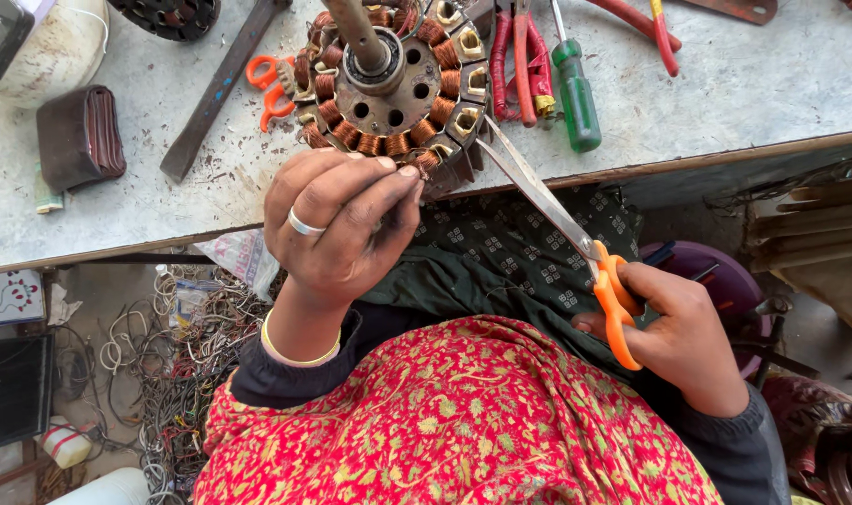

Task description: The person uses pliers and scissors to remove copper wire coils from a motor stator, then uses a metal bar to push and adjust the remaining windings. The person works at a cluttered workbench with various tools and motor parts visible.

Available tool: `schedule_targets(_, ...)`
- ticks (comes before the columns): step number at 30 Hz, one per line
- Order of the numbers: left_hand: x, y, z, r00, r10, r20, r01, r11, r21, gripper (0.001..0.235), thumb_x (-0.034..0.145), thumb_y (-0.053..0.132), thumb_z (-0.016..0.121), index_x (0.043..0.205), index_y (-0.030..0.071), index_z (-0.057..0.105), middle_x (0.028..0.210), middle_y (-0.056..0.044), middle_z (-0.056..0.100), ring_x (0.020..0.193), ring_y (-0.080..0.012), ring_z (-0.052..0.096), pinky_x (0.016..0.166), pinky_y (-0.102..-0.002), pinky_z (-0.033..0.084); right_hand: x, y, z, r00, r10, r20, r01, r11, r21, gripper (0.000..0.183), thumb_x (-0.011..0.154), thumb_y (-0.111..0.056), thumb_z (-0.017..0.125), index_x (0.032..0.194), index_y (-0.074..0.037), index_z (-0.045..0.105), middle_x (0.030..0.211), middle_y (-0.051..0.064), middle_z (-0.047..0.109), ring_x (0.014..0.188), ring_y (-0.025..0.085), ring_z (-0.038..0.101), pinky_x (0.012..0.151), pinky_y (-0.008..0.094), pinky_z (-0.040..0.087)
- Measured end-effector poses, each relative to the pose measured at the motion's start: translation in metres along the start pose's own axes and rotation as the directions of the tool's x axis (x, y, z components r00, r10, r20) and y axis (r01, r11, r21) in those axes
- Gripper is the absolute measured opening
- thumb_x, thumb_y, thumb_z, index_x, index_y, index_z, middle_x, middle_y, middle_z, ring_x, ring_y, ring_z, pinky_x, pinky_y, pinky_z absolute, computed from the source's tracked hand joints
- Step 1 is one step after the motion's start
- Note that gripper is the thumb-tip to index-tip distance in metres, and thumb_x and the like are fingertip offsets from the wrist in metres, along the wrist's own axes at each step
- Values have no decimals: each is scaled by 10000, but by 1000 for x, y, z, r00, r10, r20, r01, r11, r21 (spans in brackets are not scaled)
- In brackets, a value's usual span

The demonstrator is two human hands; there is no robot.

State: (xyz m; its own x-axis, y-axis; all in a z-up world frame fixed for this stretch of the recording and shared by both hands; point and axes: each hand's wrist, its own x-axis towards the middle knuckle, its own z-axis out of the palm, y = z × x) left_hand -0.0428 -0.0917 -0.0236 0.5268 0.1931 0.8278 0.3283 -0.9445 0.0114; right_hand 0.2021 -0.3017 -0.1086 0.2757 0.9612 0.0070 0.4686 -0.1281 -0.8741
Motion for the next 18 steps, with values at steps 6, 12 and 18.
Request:
schedule_targets(6, -2, 2, 3, 997, -74, -6, 73, 995, -63, 174, 889, 61, 867, 995, 87, 731, 1050, -23, 649, 975, -233, 661, 877, -392, 569, 1, -2, 0, 999, -7, 43, 7, 1000, -13, 417, 661, -202, 913, 924, 10, 668, 664, 60, 483, 593, 127, 426, 540, 289, 415)
schedule_targets(12, -2, 7, -1, 993, -118, 12, 119, 990, -70, 198, 899, 39, 870, 1036, 94, 738, 1074, -27, 667, 1002, -241, 669, 897, -390, 571, 0, -2, 2, 998, -4, 58, 5, 1000, -12, 422, 663, -222, 921, 909, 5, 665, 651, 64, 451, 589, 118, 404, 525, 300, 405)
schedule_targets(18, -6, 9, 0, 994, -108, -3, 107, 988, -114, 233, 919, 13, 881, 1090, 74, 735, 1129, -49, 660, 1049, -266, 672, 928, -402, 568, 0, 0, 4, 999, 27, -23, -26, 999, 45, 451, 713, -249, 889, 1000, 10, 656, 713, 65, 539, 667, 109, 481, 597, 307, 459)
